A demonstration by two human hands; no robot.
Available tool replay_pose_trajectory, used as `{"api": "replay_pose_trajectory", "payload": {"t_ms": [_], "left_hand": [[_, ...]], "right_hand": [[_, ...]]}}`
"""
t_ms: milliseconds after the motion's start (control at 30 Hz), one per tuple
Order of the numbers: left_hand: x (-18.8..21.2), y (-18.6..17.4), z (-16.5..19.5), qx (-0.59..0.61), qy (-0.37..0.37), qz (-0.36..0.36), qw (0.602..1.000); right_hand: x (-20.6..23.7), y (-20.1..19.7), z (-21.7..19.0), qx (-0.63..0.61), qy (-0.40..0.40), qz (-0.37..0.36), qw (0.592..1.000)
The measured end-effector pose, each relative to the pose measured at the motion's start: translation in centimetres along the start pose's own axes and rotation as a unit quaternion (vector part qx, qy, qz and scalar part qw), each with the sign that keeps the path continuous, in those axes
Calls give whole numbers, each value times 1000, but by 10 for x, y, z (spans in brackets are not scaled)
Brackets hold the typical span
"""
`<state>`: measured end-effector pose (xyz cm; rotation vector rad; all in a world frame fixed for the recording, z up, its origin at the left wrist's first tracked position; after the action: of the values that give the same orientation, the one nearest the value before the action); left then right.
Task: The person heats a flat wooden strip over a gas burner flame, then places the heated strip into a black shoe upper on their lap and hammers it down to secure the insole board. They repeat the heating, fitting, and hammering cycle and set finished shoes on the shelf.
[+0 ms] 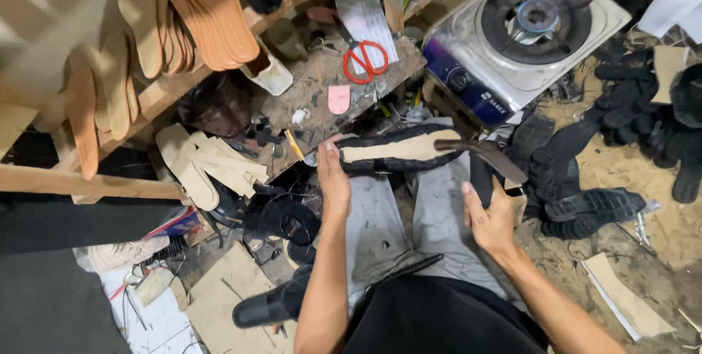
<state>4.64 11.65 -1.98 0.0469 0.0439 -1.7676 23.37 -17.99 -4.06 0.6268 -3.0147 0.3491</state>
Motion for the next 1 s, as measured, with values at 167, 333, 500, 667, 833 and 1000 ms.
{"api": "replay_pose_trajectory", "payload": {"t_ms": [167, 333, 500, 667, 833, 1000], "left_hand": [[28, -6, -14, 213, -141, -30, 966], [104, 3, -26, 279, -307, -109, 903], [146, 33, -5, 303, -396, -156, 853], [67, 34, 69, 367, -195, -66, 907], [-72, 49, 156, 333, 52, 54, 940], [-196, 97, 226, 168, 257, 183, 934]], "right_hand": [[16, -34, 17, -38, -181, -192, 964], [16, -61, 54, 282, -195, -242, 908], [-13, -73, 0, 181, -172, -35, 968], [-8, -42, -22, 41, -111, -19, 993], [20, 7, 5, 67, -70, -110, 989], [31, 33, 22, 64, -145, -159, 974]]}}
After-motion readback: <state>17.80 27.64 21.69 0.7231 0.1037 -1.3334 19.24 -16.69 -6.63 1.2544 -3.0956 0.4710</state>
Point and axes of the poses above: each hand's wrist, its own x-axis away from the middle knuckle, its own y-axis out of the palm, z = x × y, the point moved 10 cm from there along -x, towards the middle knuckle, and after that the axes turned 11 degrees about z, right-handed, at the moved point
